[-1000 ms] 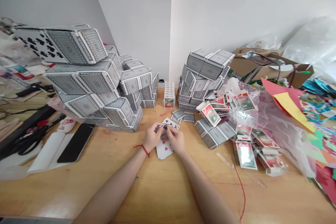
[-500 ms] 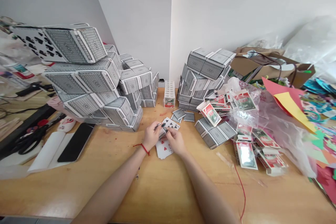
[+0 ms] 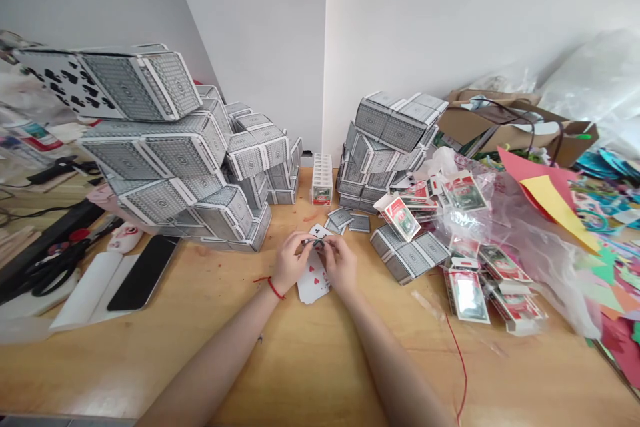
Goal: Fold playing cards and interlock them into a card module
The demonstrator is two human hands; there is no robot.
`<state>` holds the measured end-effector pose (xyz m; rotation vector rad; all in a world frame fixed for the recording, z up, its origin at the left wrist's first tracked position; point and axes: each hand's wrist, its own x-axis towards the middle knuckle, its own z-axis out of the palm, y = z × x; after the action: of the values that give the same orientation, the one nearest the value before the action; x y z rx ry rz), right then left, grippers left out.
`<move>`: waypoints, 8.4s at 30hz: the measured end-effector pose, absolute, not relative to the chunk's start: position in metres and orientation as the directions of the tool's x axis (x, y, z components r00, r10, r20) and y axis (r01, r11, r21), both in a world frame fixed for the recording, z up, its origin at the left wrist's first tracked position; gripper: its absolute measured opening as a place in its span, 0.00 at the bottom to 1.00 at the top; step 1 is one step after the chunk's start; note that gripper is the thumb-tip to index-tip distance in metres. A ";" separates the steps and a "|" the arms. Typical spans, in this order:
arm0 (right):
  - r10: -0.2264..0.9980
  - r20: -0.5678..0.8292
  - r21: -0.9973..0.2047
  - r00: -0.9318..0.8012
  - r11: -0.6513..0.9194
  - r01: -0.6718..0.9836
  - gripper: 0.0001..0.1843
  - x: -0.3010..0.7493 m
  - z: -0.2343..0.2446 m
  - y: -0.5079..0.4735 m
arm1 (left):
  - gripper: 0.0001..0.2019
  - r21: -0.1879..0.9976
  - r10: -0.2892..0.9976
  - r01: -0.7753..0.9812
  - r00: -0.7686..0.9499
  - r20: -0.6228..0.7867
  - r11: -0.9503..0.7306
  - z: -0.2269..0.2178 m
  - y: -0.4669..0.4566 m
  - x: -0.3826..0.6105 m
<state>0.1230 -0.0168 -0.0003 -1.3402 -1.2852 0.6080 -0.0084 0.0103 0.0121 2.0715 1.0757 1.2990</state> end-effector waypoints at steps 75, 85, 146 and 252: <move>0.990 0.000 -0.912 -0.138 -0.057 -0.406 0.15 0.116 0.012 -0.019 | 0.13 0.851 0.907 0.320 0.219 0.360 -0.416 0.017 0.004 -0.008; 0.992 -0.052 -0.903 -0.112 -0.094 -0.418 0.14 0.117 0.012 -0.018 | 0.19 0.735 0.812 0.348 0.193 0.551 -0.582 0.013 0.009 -0.007; 0.975 -0.072 -0.958 0.208 -0.009 -0.288 0.25 0.126 0.011 -0.012 | 0.04 0.588 0.722 0.420 0.435 0.538 -0.691 0.024 0.006 -0.008; 0.992 0.028 -0.968 0.122 0.057 -0.244 0.24 0.129 0.011 -0.013 | 0.28 0.702 0.705 0.225 0.474 0.527 -0.676 0.022 0.004 -0.008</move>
<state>0.1293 -0.0126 0.0106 -1.0477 -0.9613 1.2005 -0.0077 0.0043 0.0225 2.1710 0.7681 1.1379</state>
